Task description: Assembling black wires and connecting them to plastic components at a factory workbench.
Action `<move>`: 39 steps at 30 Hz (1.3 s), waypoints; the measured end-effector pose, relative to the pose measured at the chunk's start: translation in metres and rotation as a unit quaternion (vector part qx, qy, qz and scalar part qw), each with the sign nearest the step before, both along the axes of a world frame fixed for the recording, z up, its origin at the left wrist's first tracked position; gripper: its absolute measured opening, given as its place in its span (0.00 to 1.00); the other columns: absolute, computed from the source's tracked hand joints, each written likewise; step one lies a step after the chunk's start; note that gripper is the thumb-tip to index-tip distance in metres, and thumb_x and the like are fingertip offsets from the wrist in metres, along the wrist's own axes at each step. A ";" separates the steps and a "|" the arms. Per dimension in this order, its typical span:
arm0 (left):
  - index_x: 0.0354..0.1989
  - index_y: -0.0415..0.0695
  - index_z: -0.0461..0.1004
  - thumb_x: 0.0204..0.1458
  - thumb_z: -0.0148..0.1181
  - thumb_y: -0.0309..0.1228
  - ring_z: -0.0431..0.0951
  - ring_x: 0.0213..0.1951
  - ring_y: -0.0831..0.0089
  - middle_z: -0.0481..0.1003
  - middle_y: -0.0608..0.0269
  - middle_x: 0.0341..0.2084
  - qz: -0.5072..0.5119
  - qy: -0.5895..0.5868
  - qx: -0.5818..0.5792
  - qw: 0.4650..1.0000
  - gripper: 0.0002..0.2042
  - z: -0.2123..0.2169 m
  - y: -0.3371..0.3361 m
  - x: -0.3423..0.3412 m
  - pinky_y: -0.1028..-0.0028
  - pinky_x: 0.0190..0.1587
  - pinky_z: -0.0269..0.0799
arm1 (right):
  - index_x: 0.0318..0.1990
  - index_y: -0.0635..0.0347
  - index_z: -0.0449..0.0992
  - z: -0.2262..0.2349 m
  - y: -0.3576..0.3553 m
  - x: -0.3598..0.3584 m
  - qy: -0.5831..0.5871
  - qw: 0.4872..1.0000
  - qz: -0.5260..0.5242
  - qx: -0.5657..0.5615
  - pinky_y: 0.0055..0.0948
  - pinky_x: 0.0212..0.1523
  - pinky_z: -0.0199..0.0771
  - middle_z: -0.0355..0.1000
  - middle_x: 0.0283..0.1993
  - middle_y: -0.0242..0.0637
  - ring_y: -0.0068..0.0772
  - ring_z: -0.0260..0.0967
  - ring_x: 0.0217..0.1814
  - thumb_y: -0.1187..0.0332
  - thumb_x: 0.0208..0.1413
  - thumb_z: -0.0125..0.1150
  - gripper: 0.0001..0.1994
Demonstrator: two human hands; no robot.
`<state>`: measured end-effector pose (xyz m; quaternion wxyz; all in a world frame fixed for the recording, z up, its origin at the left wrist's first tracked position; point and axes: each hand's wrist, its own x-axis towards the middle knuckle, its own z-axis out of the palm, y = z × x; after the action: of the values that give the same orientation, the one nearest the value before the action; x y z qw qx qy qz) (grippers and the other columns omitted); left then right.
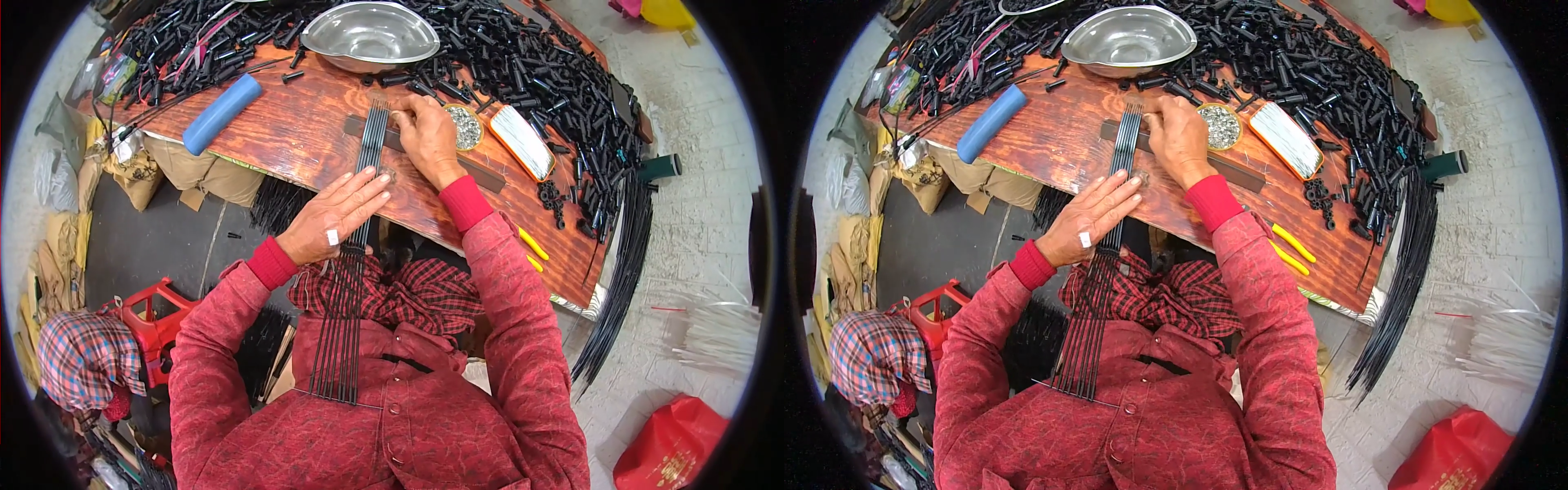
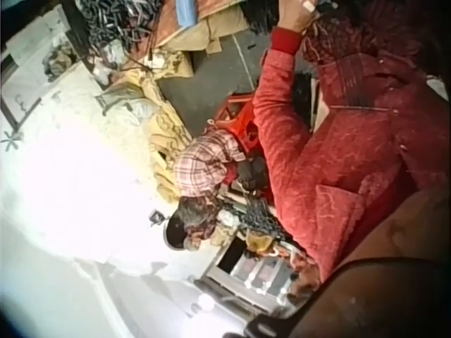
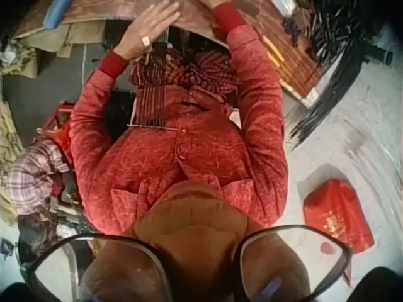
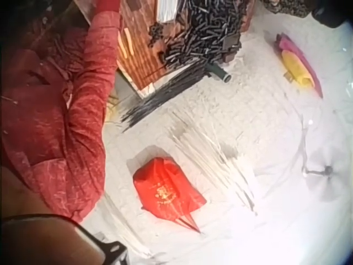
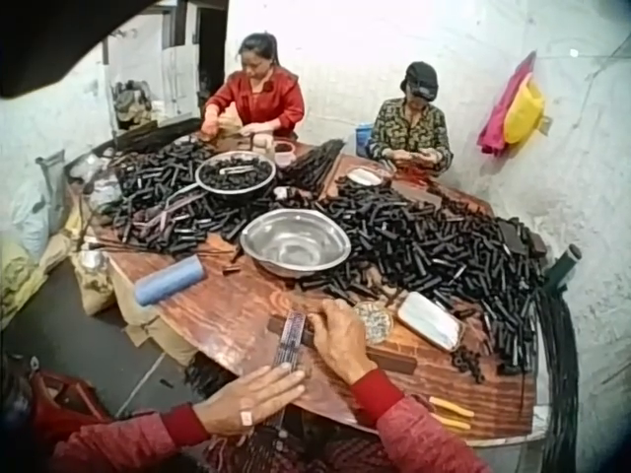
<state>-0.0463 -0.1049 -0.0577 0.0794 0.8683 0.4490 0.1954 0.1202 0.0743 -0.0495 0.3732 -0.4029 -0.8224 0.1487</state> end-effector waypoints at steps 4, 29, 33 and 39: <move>0.75 0.45 0.58 0.31 0.70 0.17 0.53 0.77 0.55 0.56 0.56 0.76 0.000 -0.022 0.004 1.000 0.52 -0.002 0.000 0.000 0.55 0.77 0.52 | 0.38 0.58 0.80 0.004 0.002 0.003 0.005 1.000 0.028 -0.007 0.43 0.39 0.74 0.74 0.36 0.42 0.49 0.75 0.40 0.70 0.56 0.67 0.05; 0.72 0.45 0.63 0.39 0.63 0.18 0.55 0.76 0.54 0.58 0.55 0.75 0.002 -0.036 -0.005 0.999 0.43 -0.003 0.000 -0.003 0.54 0.75 0.55 | 0.42 0.60 0.79 0.002 0.016 0.001 0.003 0.992 0.126 0.028 0.40 0.43 0.74 0.74 0.37 0.42 0.48 0.75 0.42 0.77 0.56 0.64 0.07; 0.72 0.44 0.63 0.40 0.63 0.19 0.56 0.76 0.54 0.59 0.54 0.75 -0.003 -0.048 0.006 0.999 0.42 -0.007 0.000 -0.003 0.54 0.75 0.54 | 0.41 0.62 0.79 0.001 0.020 0.001 0.009 0.993 0.117 0.008 0.39 0.43 0.74 0.74 0.37 0.42 0.47 0.75 0.42 0.78 0.55 0.64 0.06; 0.72 0.45 0.63 0.39 0.62 0.18 0.55 0.76 0.54 0.58 0.55 0.75 -0.003 -0.078 0.004 0.997 0.43 -0.012 0.000 -0.003 0.54 0.75 0.54 | 0.40 0.64 0.78 0.000 0.019 -0.002 0.021 0.992 0.122 -0.004 0.36 0.43 0.75 0.75 0.38 0.42 0.44 0.75 0.41 0.79 0.55 0.63 0.06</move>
<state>-0.0494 -0.1045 -0.0694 0.1113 0.8520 0.4383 0.2639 0.1184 0.0928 -0.0494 0.3672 -0.2978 -0.8570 0.2051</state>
